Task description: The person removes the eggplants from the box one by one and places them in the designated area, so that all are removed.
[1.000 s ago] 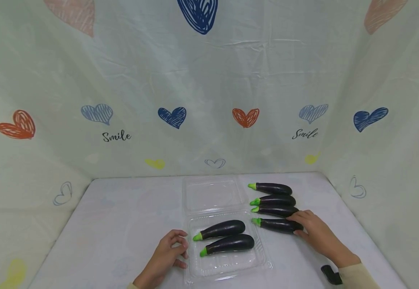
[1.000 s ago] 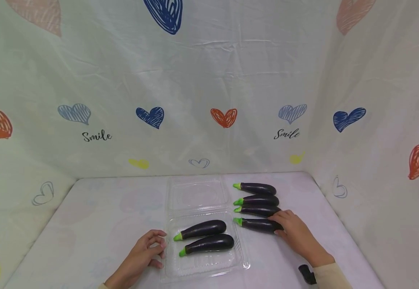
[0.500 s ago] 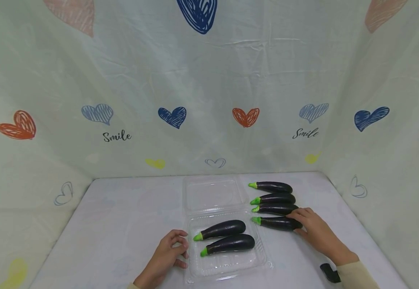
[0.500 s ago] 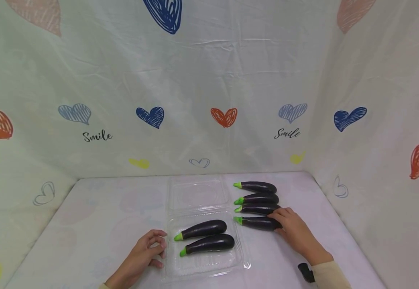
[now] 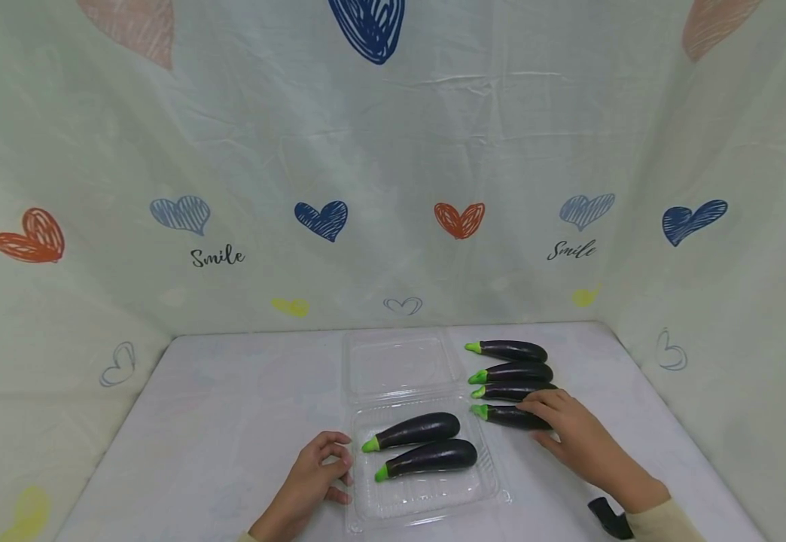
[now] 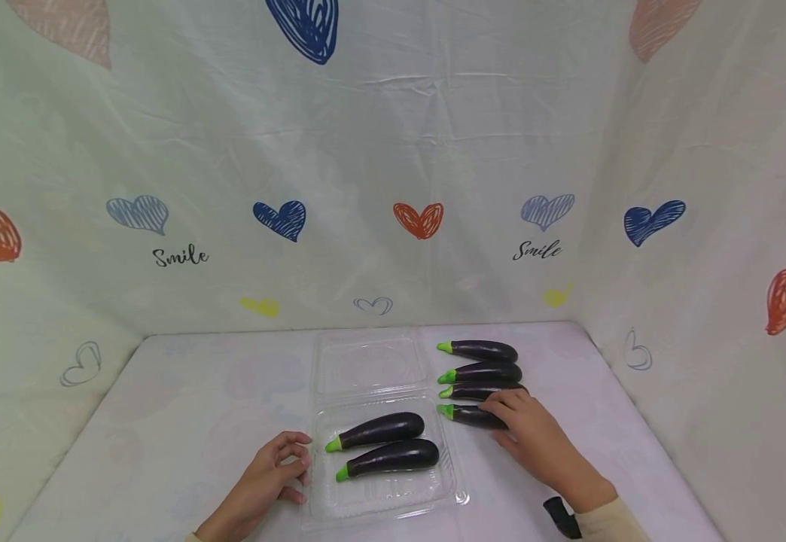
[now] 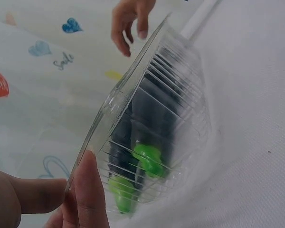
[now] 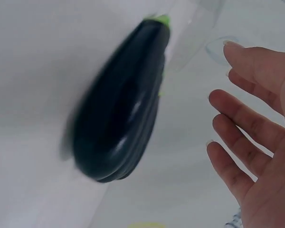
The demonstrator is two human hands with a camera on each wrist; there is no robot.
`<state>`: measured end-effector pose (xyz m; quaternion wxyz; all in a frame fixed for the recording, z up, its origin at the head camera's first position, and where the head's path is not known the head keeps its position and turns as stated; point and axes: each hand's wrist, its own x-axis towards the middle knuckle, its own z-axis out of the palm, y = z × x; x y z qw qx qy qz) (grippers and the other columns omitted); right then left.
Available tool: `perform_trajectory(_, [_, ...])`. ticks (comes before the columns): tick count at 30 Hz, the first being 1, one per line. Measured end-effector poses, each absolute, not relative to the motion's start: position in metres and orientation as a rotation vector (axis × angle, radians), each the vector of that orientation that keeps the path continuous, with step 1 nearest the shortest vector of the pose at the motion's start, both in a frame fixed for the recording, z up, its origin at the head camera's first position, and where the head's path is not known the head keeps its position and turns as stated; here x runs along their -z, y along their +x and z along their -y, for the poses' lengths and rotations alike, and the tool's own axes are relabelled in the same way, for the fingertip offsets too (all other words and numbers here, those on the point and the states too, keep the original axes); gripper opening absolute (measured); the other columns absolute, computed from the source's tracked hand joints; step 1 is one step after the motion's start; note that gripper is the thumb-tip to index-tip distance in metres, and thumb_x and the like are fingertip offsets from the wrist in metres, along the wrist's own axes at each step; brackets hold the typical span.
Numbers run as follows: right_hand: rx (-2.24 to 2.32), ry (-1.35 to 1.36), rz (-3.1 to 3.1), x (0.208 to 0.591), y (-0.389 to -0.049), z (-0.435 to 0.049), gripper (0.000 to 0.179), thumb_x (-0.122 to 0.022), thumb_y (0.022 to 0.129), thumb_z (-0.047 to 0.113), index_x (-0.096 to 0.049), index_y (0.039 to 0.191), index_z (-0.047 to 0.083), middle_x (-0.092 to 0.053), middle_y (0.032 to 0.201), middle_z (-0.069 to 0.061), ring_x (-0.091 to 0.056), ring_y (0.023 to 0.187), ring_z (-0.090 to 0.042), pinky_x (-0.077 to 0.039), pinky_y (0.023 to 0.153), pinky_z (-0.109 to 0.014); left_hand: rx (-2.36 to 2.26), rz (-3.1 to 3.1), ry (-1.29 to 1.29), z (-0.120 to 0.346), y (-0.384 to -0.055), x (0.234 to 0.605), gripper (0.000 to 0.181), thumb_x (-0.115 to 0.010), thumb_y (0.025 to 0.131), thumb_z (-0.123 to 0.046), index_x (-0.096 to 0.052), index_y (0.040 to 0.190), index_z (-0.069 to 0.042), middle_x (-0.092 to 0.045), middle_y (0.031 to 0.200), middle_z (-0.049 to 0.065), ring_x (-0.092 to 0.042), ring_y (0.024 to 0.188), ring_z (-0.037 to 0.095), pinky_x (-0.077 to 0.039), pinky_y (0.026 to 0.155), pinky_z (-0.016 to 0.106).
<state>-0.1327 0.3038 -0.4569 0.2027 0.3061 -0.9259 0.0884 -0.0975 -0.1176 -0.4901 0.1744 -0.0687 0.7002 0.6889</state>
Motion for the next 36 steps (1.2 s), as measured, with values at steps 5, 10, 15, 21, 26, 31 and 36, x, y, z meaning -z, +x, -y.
perform_trajectory(5, [-0.278, 0.947, 2.541, 0.446, -0.129, -0.286, 0.052, -0.097, 0.070, 0.009, -0.075, 0.117, 0.014, -0.069, 0.116, 0.002, -0.064, 0.107, -0.020, -0.063, 0.086, -0.041, -1.948, -1.986, -0.210, 0.117, -0.098, 0.491, 0.037, -0.060, 0.099, 0.003, -0.047, 0.134, 0.009, -0.058, 0.099, 0.008, -0.062, 0.078, 0.017, -0.062, 0.059, 0.032])
perform_trajectory(10, [-0.313, 1.031, 2.519, 0.438, -0.126, -0.268, 0.049, -0.095, 0.073, 0.011, -0.075, 0.118, 0.014, -0.069, 0.118, 0.004, -0.064, 0.107, -0.018, -0.062, 0.085, -0.042, -1.948, -1.984, -0.218, 0.118, -0.098, 0.491, 0.038, -0.060, 0.099, 0.003, -0.047, 0.134, 0.009, -0.059, 0.099, 0.008, -0.062, 0.078, 0.017, -0.062, 0.059, 0.033])
perform_trajectory(15, [-0.332, 1.123, 2.514, 0.435, -0.126, -0.251, 0.048, -0.093, 0.076, 0.012, -0.075, 0.120, 0.013, -0.068, 0.120, 0.004, -0.064, 0.110, -0.019, -0.061, 0.089, -0.042, -1.963, -1.976, -0.203, 0.118, -0.097, 0.492, 0.038, -0.060, 0.098, 0.003, -0.047, 0.134, 0.009, -0.058, 0.099, 0.008, -0.061, 0.078, 0.017, -0.062, 0.059, 0.032])
perform_trajectory(21, [-0.355, 1.200, 2.557, 0.437, -0.125, -0.235, 0.045, -0.092, 0.080, 0.015, -0.074, 0.122, 0.014, -0.068, 0.118, 0.007, -0.063, 0.111, -0.016, -0.061, 0.091, -0.039, -1.972, -1.968, -0.196, 0.118, -0.096, 0.491, 0.037, -0.059, 0.098, 0.006, -0.047, 0.133, 0.009, -0.059, 0.101, 0.010, -0.062, 0.077, 0.017, -0.062, 0.058, 0.031])
perform_trajectory(26, [-0.356, 1.258, 2.530, 0.441, -0.126, -0.224, 0.045, -0.092, 0.081, 0.017, -0.073, 0.121, 0.014, -0.068, 0.116, 0.007, -0.063, 0.110, -0.016, -0.060, 0.092, -0.038, -1.968, -1.974, -0.200, 0.118, -0.097, 0.492, 0.037, -0.059, 0.098, 0.006, -0.047, 0.133, 0.008, -0.059, 0.100, 0.010, -0.062, 0.077, 0.017, -0.062, 0.058, 0.032])
perform_trajectory(31, [-0.354, 1.280, 2.573, 0.444, -0.125, -0.216, 0.042, -0.091, 0.082, 0.019, -0.073, 0.120, 0.015, -0.067, 0.117, 0.007, -0.064, 0.111, -0.015, -0.060, 0.094, -0.037, -1.957, -1.981, -0.212, 0.118, -0.098, 0.493, 0.037, -0.060, 0.098, 0.004, -0.048, 0.133, 0.008, -0.059, 0.100, 0.009, -0.062, 0.078, 0.018, -0.062, 0.059, 0.033])
perform_trajectory(36, [-0.328, 1.290, 2.621, 0.447, -0.124, -0.210, 0.041, -0.090, 0.083, 0.021, -0.074, 0.121, 0.015, -0.068, 0.116, 0.007, -0.063, 0.108, -0.014, -0.059, 0.092, -0.035, -1.954, -1.983, -0.223, 0.117, -0.098, 0.492, 0.037, -0.060, 0.098, 0.003, -0.048, 0.133, 0.007, -0.059, 0.100, 0.008, -0.061, 0.078, 0.018, -0.062, 0.059, 0.033])
